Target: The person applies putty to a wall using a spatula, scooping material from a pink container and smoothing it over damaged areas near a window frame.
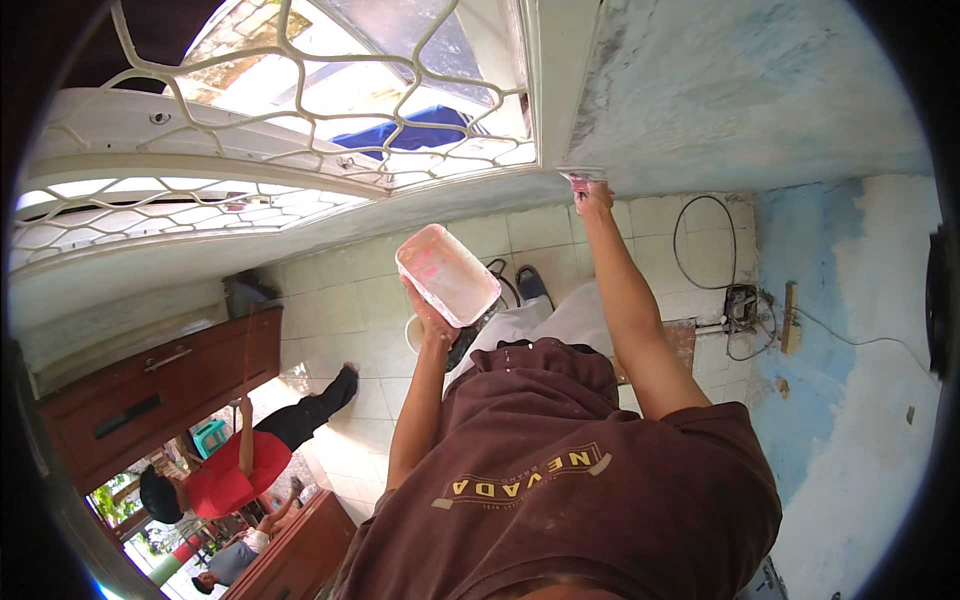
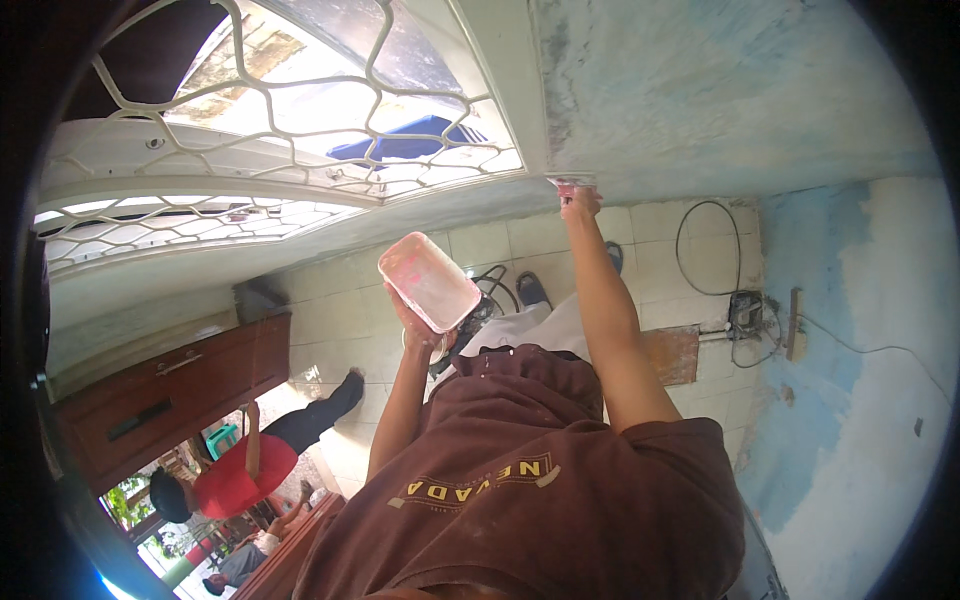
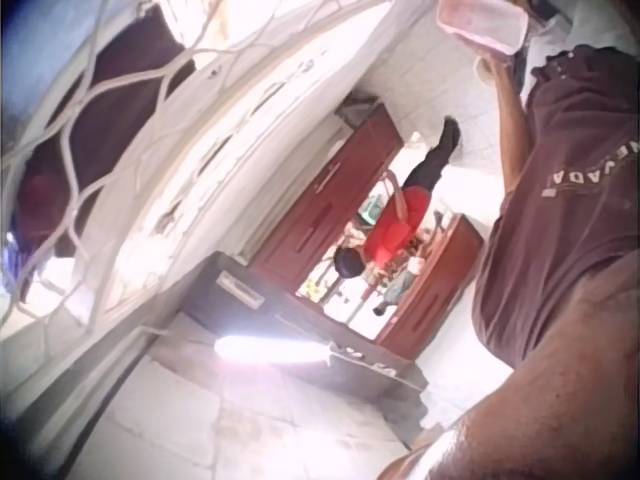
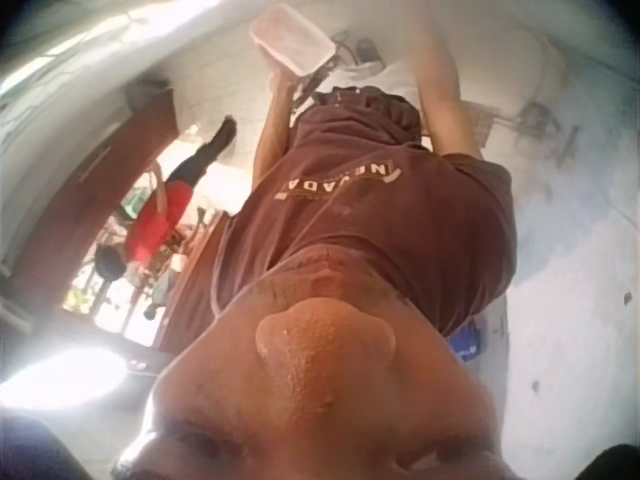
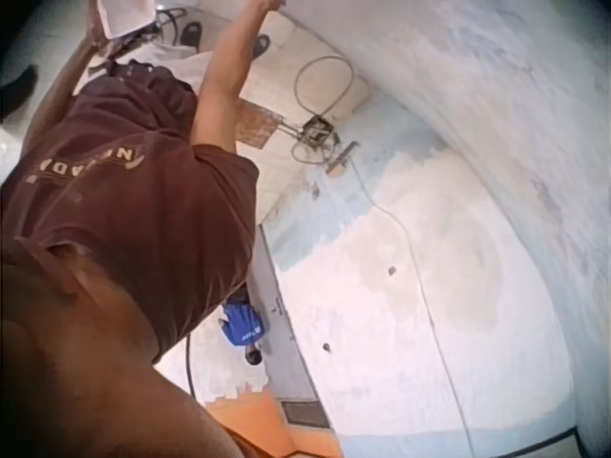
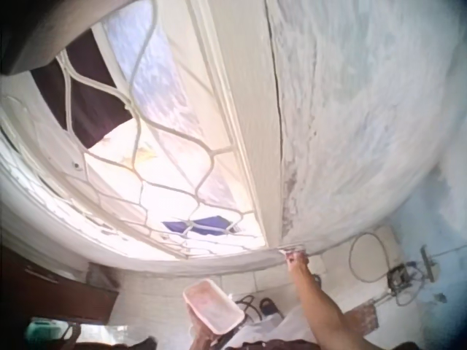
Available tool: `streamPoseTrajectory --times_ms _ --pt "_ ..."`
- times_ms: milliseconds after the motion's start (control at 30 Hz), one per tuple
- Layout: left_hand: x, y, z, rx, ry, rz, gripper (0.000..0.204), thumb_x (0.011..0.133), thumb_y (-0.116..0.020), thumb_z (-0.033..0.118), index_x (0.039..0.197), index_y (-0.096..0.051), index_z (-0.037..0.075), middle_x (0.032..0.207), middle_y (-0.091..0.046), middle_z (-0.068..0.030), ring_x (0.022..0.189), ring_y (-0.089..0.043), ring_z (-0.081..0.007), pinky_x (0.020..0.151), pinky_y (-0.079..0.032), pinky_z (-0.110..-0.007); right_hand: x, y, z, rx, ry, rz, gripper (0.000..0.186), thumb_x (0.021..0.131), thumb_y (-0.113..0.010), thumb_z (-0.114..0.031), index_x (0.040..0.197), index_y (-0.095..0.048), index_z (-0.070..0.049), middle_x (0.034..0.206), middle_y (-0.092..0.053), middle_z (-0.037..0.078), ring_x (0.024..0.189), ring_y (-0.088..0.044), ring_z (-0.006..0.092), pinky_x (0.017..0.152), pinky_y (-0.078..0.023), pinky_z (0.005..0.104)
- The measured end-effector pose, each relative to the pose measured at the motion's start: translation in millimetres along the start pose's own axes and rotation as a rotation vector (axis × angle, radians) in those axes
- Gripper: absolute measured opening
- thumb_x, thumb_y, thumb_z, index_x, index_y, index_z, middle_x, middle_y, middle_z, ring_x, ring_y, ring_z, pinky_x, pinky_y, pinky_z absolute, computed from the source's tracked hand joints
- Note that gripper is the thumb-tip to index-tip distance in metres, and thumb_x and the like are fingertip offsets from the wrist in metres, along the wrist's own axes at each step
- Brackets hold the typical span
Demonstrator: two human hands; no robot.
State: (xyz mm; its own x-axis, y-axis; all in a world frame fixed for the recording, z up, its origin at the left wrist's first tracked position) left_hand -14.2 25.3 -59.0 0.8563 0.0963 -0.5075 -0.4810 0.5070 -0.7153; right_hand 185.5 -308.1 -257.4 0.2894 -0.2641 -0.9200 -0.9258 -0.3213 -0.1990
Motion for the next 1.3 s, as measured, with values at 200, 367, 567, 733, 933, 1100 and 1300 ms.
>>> streamPoseTrajectory --times_ms 200,367,567,733,933,1100,1300 --pt "2 -10 -4 -0.015 -0.033 -0.051 0.088 0.093 -0.041 0.081 0.152 -0.039 0.015 0.14 -0.057 -0.011 0.123 -0.061 -0.035 0.101 -0.053 -0.059 -47 -18 -16 -0.061 -0.011 0.025 0.053 0.093 -0.074 -0.017 0.138 -0.045 -0.013 0.106 -0.069 0.012 0.087 -0.07 0.028 0.07 -0.057 0.0374" --pt "14 -20 -8 -0.029 -0.018 -0.053 0.086 0.095 -0.041 0.078 0.153 -0.039 0.014 0.143 -0.055 -0.0107 0.126 -0.059 -0.0341 0.104 -0.052 -0.056 -51 -18 -36 0.001 0.021 -0.101 0.041 0.096 -0.069 -0.014 0.132 -0.05 -0.007 0.107 -0.068 0.012 0.082 -0.07 0.0248 0.069 -0.059 0.0362" --pt "14 -30 -9 0.031 -0.014 -0.071 0.088 0.093 -0.039 0.081 0.154 -0.038 0.017 0.146 -0.053 -0.0084 0.13 -0.057 -0.0324 0.108 -0.05 -0.054 -104 -21 -50 -0.021 0.052 -0.115 0.036 0.102 -0.054 -0.004 0.137 -0.05 -0.008 0.123 -0.065 0.012 0.101 -0.068 0.0258 0.086 -0.062 0.0399" --pt "14 -47 -11 0.05 -0.015 -0.083 0.089 0.093 -0.039 0.082 0.154 -0.039 0.018 0.146 -0.054 -0.0091 0.129 -0.057 -0.0329 0.107 -0.05 -0.055 -126 -20 -66 0.053 0.178 -0.231 0.042 0.099 -0.055 -0.001 0.141 -0.047 -0.005 0.127 -0.063 0.015 0.105 -0.068 0.0286 0.086 -0.061 0.0397" --pt "6 -36 -8 0.018 -0.035 -0.074 0.085 0.096 -0.039 0.077 0.153 -0.038 0.014 0.144 -0.054 -0.0109 0.127 -0.057 -0.0337 0.105 -0.051 -0.055 -125 11 -39 -0.141 0.255 -0.116 0.045 0.093 -0.055 0.004 0.138 -0.047 -0.001 0.124 -0.062 0.013 0.105 -0.068 0.0258 0.081 -0.06 0.0372" --pt "8 -21 -9 0.007 0.012 -0.098 0.084 0.096 -0.04 0.077 0.152 -0.04 0.015 0.143 -0.055 -0.0102 0.127 -0.058 -0.0338 0.104 -0.051 -0.056 -39 30 5 0.032 0.121 -0.064 0.049 0.093 -0.057 0.004 0.141 -0.043 0.0 0.126 -0.06 0.016 0.107 -0.067 0.0282 0.086 -0.061 0.0396" --pt "-8 -5 0 -0.001 -0.027 -0.07 0.083 0.096 -0.04 0.077 0.153 -0.039 0.016 0.145 -0.054 -0.0091 0.129 -0.057 -0.0335 0.106 -0.05 -0.055 -40 -5 10 0.066 0.062 -0.07 0.049 0.095 -0.057 0.002 0.142 -0.041 0.002 0.125 -0.06 0.02 0.104 -0.068 0.0289 0.085 -0.062 0.0436"
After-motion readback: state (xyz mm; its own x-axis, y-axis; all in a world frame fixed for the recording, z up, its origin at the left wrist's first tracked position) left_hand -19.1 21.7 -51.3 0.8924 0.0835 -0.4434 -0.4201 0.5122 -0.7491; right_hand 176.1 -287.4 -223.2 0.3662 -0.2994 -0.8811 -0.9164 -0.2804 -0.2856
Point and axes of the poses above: each hand's wrist, its own x-axis towards the middle knuckle, its own y-axis out of the back of the hand, z = x × y, the point moved 6 cm from there along x, towards the middle knuckle
